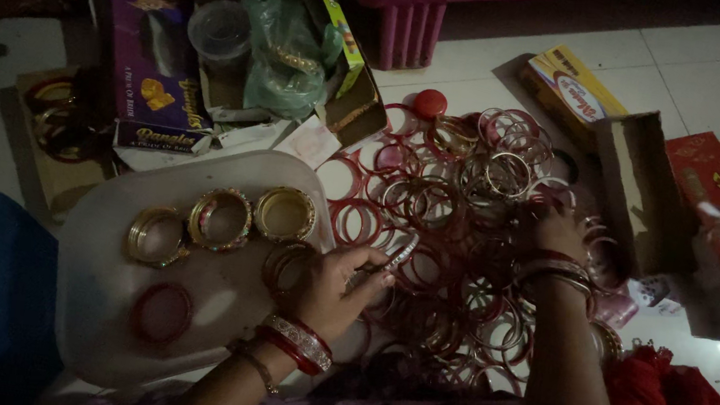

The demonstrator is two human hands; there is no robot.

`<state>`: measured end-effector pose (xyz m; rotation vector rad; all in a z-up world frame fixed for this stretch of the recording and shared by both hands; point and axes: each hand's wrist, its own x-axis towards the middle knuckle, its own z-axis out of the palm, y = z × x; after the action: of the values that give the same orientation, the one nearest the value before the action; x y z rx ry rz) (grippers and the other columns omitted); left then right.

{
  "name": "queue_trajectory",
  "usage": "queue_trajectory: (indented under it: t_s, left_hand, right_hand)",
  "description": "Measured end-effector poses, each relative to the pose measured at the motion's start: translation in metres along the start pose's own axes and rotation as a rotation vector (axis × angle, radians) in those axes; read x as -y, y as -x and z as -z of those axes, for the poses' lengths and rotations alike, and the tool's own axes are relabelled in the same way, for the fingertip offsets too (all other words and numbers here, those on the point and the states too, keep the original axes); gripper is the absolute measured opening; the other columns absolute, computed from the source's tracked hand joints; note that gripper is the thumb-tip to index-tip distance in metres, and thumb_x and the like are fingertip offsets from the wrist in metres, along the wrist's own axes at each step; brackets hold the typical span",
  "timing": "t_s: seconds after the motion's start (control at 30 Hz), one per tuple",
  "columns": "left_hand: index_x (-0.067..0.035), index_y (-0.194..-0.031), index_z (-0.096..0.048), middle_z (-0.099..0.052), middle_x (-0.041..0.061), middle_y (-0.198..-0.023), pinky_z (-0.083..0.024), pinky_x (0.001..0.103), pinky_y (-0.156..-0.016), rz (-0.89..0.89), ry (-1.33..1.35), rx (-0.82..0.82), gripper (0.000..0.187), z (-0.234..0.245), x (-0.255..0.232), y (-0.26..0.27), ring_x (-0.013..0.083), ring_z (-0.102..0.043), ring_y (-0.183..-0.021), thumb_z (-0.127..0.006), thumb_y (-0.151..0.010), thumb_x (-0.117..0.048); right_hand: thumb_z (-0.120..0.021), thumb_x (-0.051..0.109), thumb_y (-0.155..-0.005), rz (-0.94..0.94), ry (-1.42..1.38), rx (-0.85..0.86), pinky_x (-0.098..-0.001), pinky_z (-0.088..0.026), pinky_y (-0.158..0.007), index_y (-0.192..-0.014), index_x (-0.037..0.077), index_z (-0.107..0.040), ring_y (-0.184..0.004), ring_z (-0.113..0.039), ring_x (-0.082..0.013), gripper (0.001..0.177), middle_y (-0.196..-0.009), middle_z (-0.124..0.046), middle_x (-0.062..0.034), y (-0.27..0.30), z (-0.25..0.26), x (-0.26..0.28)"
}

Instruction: The person sits on the floor and sorts a large pile of bangles by hand. They pick up bangles from a pile, separate them by color or style, and place selected ones into a plastic container or onto a red cloth.

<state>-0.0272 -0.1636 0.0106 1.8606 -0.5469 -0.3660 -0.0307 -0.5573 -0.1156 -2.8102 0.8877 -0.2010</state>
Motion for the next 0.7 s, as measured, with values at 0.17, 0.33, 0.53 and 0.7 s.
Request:
queue_trajectory:
  t_s: [0.17,0.33,0.53,0.7]
  left_hand:
    - [-0.003,-0.106,-0.074,-0.079,0.008,-0.093,-0.059,0.032,-0.073,0.003,0.018,0.031,0.021,0.001,-0.006,0.001,0.0159,-0.074,-0.083,-0.072,-0.093,-0.020]
    - [-0.002,-0.109,-0.072,-0.078,0.009,-0.099,-0.058,0.034,-0.075,-0.032,-0.001,-0.014,0.026,-0.001,0.001,0.003,0.0170,-0.074,-0.087,-0.073,-0.092,-0.021]
    - [-0.002,-0.106,-0.073,-0.078,0.009,-0.097,-0.058,0.033,-0.079,-0.035,0.019,-0.018,0.023,-0.006,0.003,0.000,0.0177,-0.074,-0.089,-0.073,-0.093,-0.020]
    - [-0.004,-0.104,-0.074,-0.080,0.005,-0.093,-0.059,0.032,-0.078,0.046,0.133,-0.038,0.021,-0.010,0.004,-0.005,0.0145,-0.076,-0.087,-0.072,-0.092,-0.022]
  right_hand:
    - [-0.061,0.046,-0.098,-0.224,-0.023,0.175,-0.0557,-0.033,-0.120,-0.137,0.027,-0.066,-0.130,-0.059,-0.0379,0.044,-0.138,-0.065,-0.0135,0.006,0.009,0.003]
    - [-0.067,0.045,-0.090,-0.223,0.033,0.133,-0.0552,-0.037,-0.112,-0.128,0.027,-0.071,-0.132,-0.053,-0.0373,0.042,-0.136,-0.064,-0.0087,0.016,0.029,0.027]
    - [-0.072,0.035,-0.087,0.095,0.435,0.393,-0.0568,-0.034,-0.117,-0.119,0.027,-0.075,-0.133,-0.054,-0.0307,0.033,-0.131,-0.067,-0.0041,0.028,0.053,0.032]
    - [-0.065,0.009,-0.090,0.475,0.680,0.347,-0.0400,-0.058,-0.102,-0.126,0.017,-0.072,-0.119,-0.071,-0.0252,0.038,-0.130,-0.072,-0.0087,0.026,0.053,0.019]
